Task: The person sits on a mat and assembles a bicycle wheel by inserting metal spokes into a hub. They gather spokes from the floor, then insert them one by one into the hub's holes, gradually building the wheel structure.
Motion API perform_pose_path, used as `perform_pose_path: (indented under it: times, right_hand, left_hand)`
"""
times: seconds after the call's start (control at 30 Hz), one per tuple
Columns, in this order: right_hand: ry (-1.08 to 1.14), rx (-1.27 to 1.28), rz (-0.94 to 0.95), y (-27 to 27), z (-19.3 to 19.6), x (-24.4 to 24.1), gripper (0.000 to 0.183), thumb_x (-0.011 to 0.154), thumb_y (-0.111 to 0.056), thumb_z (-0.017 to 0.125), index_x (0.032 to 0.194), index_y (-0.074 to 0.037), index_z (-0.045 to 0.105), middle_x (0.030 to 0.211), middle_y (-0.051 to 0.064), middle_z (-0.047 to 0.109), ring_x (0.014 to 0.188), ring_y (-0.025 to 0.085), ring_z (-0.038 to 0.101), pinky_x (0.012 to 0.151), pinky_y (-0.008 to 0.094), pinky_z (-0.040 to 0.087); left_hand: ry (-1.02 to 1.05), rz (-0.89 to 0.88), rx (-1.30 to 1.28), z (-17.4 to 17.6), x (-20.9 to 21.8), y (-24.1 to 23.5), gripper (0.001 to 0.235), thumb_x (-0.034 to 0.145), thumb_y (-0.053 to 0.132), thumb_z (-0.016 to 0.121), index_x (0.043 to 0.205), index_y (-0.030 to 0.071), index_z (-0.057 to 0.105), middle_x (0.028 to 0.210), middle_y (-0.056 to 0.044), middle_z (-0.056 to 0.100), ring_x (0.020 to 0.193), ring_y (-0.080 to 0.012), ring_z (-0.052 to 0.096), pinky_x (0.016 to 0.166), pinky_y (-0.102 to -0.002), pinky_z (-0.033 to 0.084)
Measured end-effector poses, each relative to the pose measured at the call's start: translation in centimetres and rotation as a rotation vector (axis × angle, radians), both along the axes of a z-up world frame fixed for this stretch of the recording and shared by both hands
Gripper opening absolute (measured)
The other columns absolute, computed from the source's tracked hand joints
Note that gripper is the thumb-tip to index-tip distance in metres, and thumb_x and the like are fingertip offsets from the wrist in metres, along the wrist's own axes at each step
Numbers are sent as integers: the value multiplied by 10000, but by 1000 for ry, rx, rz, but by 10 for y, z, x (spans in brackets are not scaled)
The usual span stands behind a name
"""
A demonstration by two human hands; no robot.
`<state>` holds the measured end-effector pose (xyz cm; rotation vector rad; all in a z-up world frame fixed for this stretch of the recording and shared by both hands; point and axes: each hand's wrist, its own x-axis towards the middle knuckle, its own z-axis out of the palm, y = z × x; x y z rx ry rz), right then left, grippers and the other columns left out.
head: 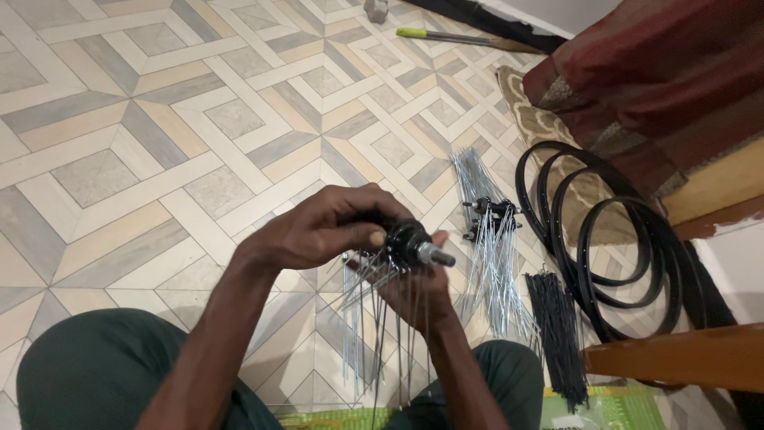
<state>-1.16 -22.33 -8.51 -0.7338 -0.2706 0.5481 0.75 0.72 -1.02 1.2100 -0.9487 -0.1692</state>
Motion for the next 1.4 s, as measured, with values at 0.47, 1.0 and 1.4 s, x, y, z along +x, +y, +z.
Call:
perform_pose_path:
  times: [0.47,1.0,1.4]
  right_hand:
    - [-26,-523,378,-18,-31,-54,583,973,-486,652,1317,-16,626,882,117,671,752,205,656,707,365,560]
    - [-1004,-677,-1123,-103,-8,101,276,1159,-242,428,987,-94,586,921,43,551,864,193,566,973,413,477]
    - [-883,-1529,-587,-11,-65,-6,674,814,-83,726,1433,9,476,1370,238,563,1264,436,536,1066,487,441]
  left_hand:
    - [-14,361,233,2,5,31,276,971,230,631,1220,129,695,1059,-43,716,1006,-169,695,914,-390,592]
    - [1123,-380,-261,-27,-24,-109,877,896,710,568,1371,-27,565,1219,-308,606,1061,-462,680,818,-639,603]
    - [1074,134,-415,-57,24,-56,257,859,213,734,990,22,624,973,-245,716,684,-247,726,542,-341,626]
